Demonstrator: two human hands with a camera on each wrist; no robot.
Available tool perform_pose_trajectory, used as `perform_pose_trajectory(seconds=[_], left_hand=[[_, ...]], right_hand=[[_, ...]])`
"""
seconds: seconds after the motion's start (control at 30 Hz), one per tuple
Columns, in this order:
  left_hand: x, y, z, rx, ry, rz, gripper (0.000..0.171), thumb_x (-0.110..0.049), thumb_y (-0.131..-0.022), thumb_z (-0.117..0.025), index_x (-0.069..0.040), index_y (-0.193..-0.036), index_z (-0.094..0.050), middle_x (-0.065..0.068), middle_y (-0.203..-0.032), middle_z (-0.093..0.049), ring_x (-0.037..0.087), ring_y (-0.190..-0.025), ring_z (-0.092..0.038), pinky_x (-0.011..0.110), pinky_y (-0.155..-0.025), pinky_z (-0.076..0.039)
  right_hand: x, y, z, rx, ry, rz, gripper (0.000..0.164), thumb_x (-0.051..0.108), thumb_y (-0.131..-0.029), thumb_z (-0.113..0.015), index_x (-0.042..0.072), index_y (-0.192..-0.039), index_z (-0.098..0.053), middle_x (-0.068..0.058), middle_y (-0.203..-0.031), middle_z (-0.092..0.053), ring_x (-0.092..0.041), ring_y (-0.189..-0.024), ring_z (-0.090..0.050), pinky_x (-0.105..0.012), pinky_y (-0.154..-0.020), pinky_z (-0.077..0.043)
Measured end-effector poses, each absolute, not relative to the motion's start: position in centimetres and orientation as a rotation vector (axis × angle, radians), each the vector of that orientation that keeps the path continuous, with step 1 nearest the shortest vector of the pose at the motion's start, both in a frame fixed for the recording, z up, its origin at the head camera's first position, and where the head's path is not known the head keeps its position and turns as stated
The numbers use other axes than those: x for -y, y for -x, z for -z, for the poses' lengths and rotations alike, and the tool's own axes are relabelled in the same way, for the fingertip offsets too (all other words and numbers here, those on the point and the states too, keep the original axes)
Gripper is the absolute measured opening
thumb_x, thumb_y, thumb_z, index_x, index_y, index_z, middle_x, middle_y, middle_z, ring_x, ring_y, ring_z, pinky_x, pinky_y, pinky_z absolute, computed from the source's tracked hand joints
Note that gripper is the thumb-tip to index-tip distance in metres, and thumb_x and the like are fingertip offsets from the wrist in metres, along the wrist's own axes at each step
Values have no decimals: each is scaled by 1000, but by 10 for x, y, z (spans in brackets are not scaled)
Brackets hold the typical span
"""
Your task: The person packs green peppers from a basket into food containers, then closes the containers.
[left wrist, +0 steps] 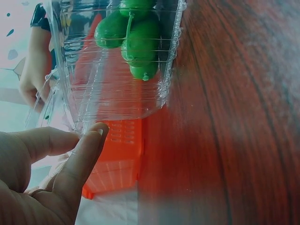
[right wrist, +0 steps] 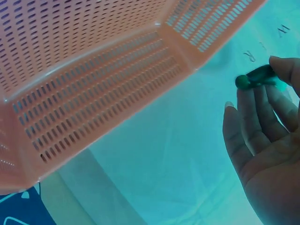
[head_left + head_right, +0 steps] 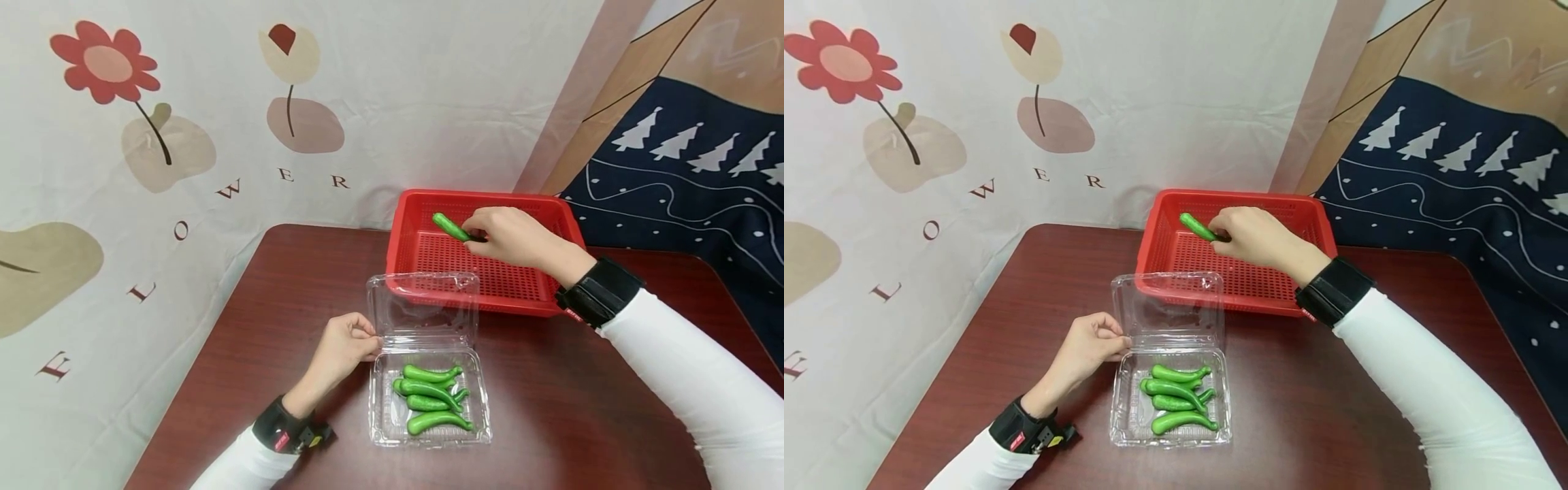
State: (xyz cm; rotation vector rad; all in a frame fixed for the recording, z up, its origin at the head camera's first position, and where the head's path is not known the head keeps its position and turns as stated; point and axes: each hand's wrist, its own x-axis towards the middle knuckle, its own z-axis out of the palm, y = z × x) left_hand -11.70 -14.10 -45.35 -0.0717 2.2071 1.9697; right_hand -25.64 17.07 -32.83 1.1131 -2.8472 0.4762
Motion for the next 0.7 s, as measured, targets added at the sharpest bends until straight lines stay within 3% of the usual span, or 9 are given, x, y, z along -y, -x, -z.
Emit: perform_pose_trajectory(seconds=[0.27,0.6,0.7], left_hand=[[139,115,453,-2186,68,-1979,15,13,-81,-71,5,-86,-59,23,-78,-74,22,-68,-74,36,-66,-68],[138,114,453,-2183,80,-1993,16,13,-81,-72,5,-85,-59,26,-80,-74,24,-68,-74,37,-66,-68],[139,115,452,-2189,78,-1994,15,13,-81,-72,5,-85,-59,26,-80,-74,24,-68,-74,37,-67,-68]], right_hand=[[-179,224,326,2738,-1113,-562,25,18,-88,-86,9,-110,-78,0,-93,-70,-17,-79,-60,-31,-68,-57],[-189,184,333,2449,-1231,-655,37,10,-77,-92,7,-112,-78,-1,-95,-73,-13,-84,-63,-38,-72,-66],[-188,173,341,2388,-1285,-650,35,22,-83,-90,7,-113,-78,-1,-99,-74,-13,-87,-65,-37,-73,-66]])
